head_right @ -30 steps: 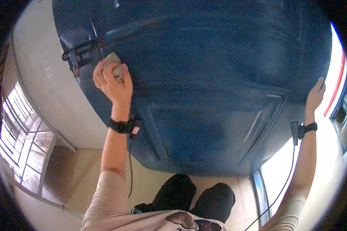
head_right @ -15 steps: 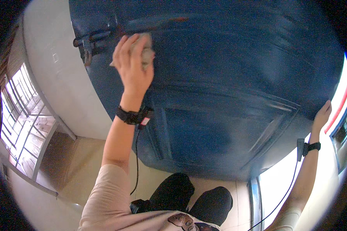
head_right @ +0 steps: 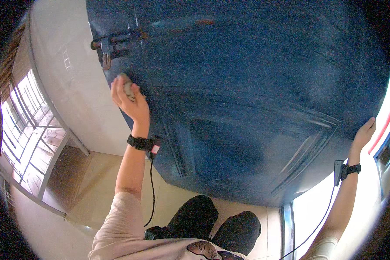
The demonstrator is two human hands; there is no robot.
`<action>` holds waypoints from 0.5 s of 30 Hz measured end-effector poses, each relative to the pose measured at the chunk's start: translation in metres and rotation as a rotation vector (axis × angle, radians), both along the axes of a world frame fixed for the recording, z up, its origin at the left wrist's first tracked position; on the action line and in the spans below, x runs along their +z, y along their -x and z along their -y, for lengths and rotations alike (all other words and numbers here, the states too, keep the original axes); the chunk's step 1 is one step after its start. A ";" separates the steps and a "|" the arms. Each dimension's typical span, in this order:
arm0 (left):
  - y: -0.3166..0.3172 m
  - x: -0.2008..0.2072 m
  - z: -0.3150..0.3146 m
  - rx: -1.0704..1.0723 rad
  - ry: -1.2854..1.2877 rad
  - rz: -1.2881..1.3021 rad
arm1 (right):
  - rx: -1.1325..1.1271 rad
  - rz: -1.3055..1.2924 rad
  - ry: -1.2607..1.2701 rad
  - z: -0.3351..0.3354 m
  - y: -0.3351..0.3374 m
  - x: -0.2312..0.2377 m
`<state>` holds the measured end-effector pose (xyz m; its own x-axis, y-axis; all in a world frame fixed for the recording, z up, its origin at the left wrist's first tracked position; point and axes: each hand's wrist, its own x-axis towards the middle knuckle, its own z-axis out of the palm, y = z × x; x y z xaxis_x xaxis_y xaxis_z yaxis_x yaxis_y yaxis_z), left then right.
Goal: The person wipes the interior side of a blue door, including the glass window and metal handle area, with a cloth.
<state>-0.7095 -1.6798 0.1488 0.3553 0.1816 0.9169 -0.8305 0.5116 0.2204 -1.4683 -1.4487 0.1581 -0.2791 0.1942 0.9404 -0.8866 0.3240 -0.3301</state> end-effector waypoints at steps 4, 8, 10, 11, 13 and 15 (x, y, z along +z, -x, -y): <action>-0.009 0.000 -0.008 -0.004 0.068 0.268 | 0.085 0.016 -0.015 0.000 -0.005 -0.007; -0.003 0.005 -0.017 -0.127 0.023 0.200 | 0.211 0.227 -0.048 -0.015 -0.021 -0.003; 0.012 -0.004 -0.020 -0.255 -0.003 -0.001 | 0.246 0.286 -0.081 -0.015 -0.031 0.000; 0.018 -0.012 -0.019 -0.246 -0.012 -0.006 | 0.314 0.333 -0.022 -0.005 -0.043 -0.005; 0.028 -0.032 -0.018 -0.011 0.011 0.107 | 0.387 0.359 0.002 0.000 -0.041 -0.006; 0.046 -0.048 -0.021 -0.018 -0.049 0.233 | 0.280 0.159 -0.022 0.003 -0.017 -0.010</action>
